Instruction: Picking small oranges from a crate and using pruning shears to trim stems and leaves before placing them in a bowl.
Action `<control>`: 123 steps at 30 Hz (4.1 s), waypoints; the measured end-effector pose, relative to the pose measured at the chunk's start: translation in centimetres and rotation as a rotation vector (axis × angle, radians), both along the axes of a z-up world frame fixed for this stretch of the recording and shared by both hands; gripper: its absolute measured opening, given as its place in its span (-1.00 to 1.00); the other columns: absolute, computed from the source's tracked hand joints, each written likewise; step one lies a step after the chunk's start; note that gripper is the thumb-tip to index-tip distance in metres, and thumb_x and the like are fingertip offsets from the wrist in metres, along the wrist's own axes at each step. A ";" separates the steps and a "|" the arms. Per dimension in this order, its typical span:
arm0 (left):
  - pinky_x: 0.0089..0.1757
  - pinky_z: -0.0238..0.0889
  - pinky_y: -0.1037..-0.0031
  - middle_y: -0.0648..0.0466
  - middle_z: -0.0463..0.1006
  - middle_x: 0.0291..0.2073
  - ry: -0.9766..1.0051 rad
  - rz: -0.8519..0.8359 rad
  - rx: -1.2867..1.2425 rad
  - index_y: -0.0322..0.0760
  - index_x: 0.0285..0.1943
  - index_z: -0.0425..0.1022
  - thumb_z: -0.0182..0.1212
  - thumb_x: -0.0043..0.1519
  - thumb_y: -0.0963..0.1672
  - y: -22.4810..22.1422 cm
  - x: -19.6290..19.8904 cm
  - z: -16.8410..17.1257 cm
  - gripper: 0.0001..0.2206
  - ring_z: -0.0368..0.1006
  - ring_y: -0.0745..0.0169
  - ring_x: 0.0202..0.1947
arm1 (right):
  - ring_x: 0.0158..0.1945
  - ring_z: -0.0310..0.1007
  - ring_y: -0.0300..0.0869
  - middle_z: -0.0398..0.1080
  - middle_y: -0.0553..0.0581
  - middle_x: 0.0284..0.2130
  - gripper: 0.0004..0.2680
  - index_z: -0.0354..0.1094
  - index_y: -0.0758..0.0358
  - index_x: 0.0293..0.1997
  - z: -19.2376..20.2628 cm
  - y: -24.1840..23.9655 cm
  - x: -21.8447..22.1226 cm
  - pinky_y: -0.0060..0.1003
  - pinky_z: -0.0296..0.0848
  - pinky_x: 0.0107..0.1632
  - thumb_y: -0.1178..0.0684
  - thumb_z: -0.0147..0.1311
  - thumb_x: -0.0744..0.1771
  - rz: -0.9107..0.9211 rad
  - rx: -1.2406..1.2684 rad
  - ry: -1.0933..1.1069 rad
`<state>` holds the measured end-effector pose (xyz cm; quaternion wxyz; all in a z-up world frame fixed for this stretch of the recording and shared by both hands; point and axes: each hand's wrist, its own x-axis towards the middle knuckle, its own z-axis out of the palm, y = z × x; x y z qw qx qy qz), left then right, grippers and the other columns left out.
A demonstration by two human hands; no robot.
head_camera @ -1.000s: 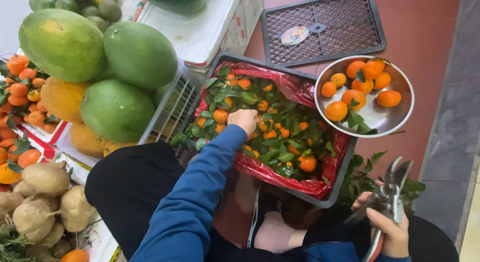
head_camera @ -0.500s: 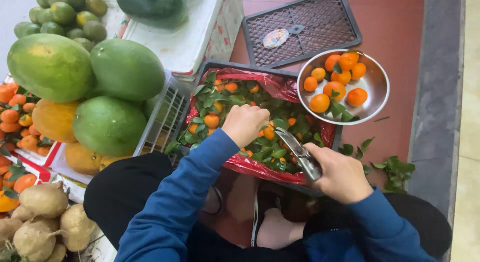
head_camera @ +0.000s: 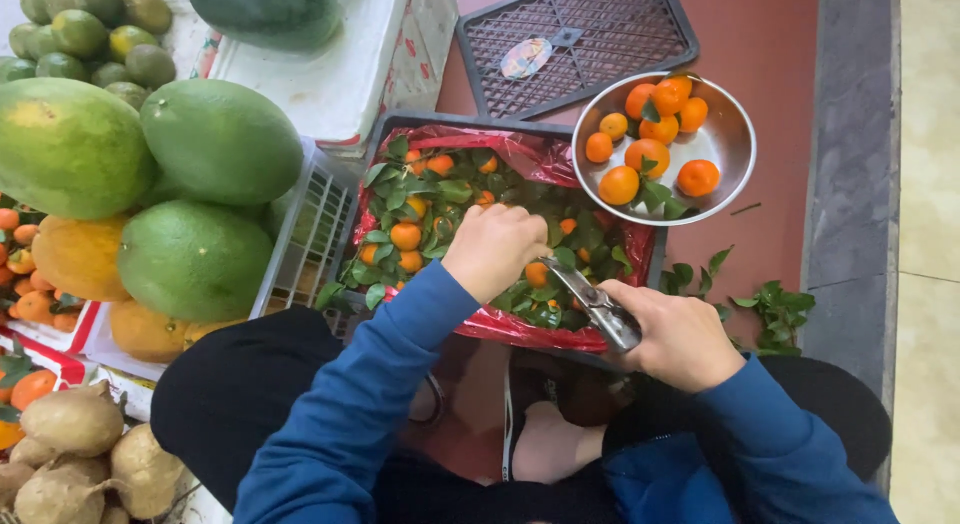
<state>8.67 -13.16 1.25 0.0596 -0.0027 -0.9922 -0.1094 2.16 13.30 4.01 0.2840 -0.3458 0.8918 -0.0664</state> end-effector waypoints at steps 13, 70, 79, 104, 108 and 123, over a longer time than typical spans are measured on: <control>-0.34 0.38 0.60 -0.09 0.53 0.06 -0.285 0.083 1.755 -0.28 0.36 0.26 0.33 0.07 -0.28 12.3 0.1 -6.2 -0.39 0.51 0.25 -0.20 | -0.37 0.51 -0.09 0.60 0.24 -0.43 -0.38 0.44 0.28 0.28 -4.6 10.5 5.7 -0.31 0.41 -0.21 0.32 0.41 0.05 -0.779 -0.632 -0.522; -0.06 0.31 0.05 -0.02 0.51 0.02 -0.311 0.095 -0.202 -0.07 0.08 0.47 0.14 0.21 -0.13 -3.4 -3.2 -22.6 -0.75 0.43 -0.15 0.03 | 0.08 0.42 0.36 0.38 0.63 0.05 -0.49 0.02 0.49 0.47 -10.1 12.5 5.6 0.31 0.29 0.14 0.17 0.13 0.34 -0.804 -1.690 -1.405; 0.01 0.36 0.15 0.00 0.54 -0.01 -0.353 0.192 0.057 -0.05 0.04 0.46 0.38 -0.04 -0.12 -7.3 -2.3 -18.2 -0.58 0.45 -0.15 -0.03 | 0.07 0.43 0.33 0.38 0.63 0.03 -0.47 -0.01 0.48 0.48 -10.4 12.9 5.6 0.31 0.29 0.13 0.16 0.10 0.33 -0.828 -1.654 -1.354; -0.27 0.36 0.35 -0.02 0.59 -0.24 -0.310 0.758 0.777 -0.19 0.03 0.43 0.24 0.02 -0.03 -11.4 2.9 -14.0 -0.61 0.48 0.03 -0.31 | 0.06 0.45 0.32 0.39 0.60 0.03 -0.43 -0.02 0.46 0.51 -10.3 12.6 5.8 0.30 0.31 0.13 0.14 0.12 0.31 -0.831 -1.608 -1.296; -0.54 0.22 0.52 -0.13 0.57 -0.33 -0.187 0.780 1.527 -0.33 0.06 0.46 0.16 0.10 -0.11 -13.6 4.0 -13.0 -0.65 0.40 0.20 -0.59 | 0.02 0.41 0.29 0.35 0.57 0.02 -0.44 -0.02 0.45 0.51 -11.0 13.0 6.0 0.31 0.31 0.11 0.09 -0.02 0.29 -0.913 -1.490 -1.177; -0.16 0.40 -0.04 -0.19 0.57 0.03 0.069 -0.073 2.709 -0.28 0.14 0.49 0.12 0.17 0.00 -7.1 3.8 -7.7 -0.58 0.49 -0.23 -0.02 | 0.00 0.32 0.40 0.28 0.67 -0.02 -0.38 -0.05 0.47 0.54 -10.7 12.6 5.9 0.35 0.25 0.10 0.17 -0.20 0.22 -1.065 -1.326 -1.115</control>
